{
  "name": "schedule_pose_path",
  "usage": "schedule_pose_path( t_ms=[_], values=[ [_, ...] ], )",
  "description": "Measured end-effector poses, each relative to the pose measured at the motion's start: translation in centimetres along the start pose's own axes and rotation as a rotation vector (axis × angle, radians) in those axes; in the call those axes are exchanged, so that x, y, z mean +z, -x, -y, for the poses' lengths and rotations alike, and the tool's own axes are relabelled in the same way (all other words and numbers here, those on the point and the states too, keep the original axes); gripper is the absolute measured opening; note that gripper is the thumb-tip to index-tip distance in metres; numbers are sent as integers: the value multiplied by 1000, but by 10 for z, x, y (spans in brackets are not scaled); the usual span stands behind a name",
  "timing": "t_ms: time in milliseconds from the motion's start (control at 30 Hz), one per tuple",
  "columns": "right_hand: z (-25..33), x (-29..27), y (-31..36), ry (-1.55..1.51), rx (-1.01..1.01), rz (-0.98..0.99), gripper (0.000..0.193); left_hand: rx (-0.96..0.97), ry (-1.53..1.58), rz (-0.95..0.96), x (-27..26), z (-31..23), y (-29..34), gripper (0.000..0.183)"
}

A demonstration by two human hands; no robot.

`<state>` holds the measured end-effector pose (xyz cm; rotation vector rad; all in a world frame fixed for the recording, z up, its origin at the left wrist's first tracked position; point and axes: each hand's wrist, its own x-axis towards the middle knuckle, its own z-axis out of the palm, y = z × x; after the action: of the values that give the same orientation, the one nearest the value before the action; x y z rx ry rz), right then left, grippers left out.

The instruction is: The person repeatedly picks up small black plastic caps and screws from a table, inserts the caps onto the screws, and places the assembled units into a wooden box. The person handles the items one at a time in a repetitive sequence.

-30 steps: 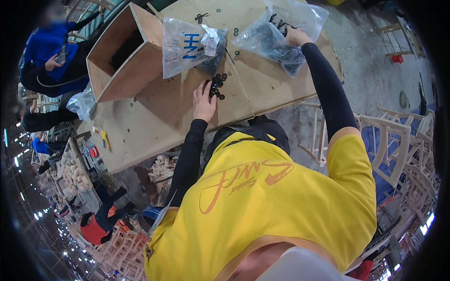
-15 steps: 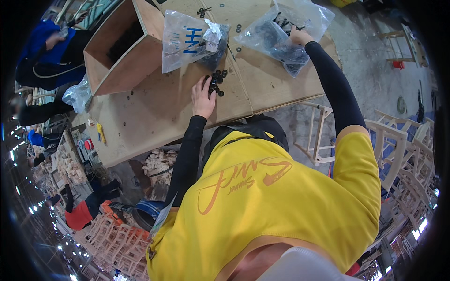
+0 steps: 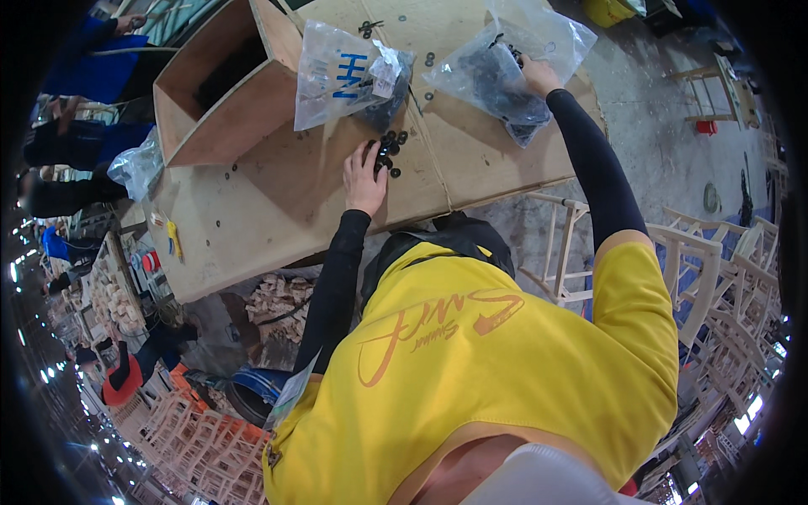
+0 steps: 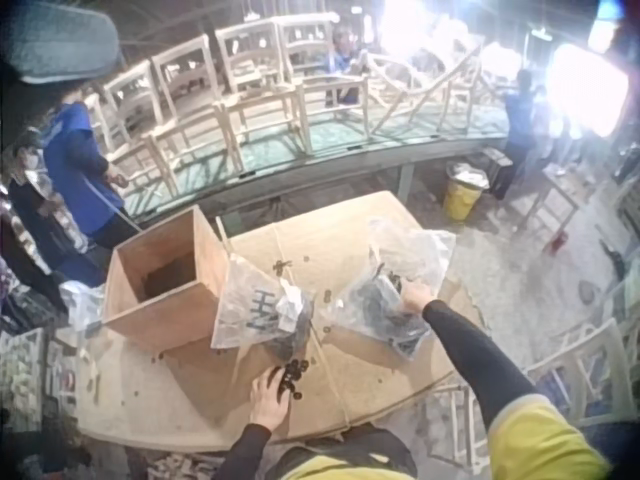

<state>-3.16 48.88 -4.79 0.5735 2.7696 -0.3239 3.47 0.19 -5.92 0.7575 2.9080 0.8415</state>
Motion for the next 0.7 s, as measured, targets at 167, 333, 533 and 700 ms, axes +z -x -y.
schedule_pose_path(
  t_ms=[167, 333, 533, 700],
  values=[
    [-11, 2, -12, 75, -85, 14, 41, 1, -21, -5, 2, -2, -2, 56],
    [-14, -8, -14, 87, -114, 57, 41, -4, 5, -8, 0, -2, -1, 56],
    [-26, -18, -9, -262, 110, -10, 72, 10, -3, -18, -2, 1, 1, 56],
    [-78, -6, -33, -974, 325, -79, 77, 32, -1, -14, -2, -1, -4, 56]
  ],
)
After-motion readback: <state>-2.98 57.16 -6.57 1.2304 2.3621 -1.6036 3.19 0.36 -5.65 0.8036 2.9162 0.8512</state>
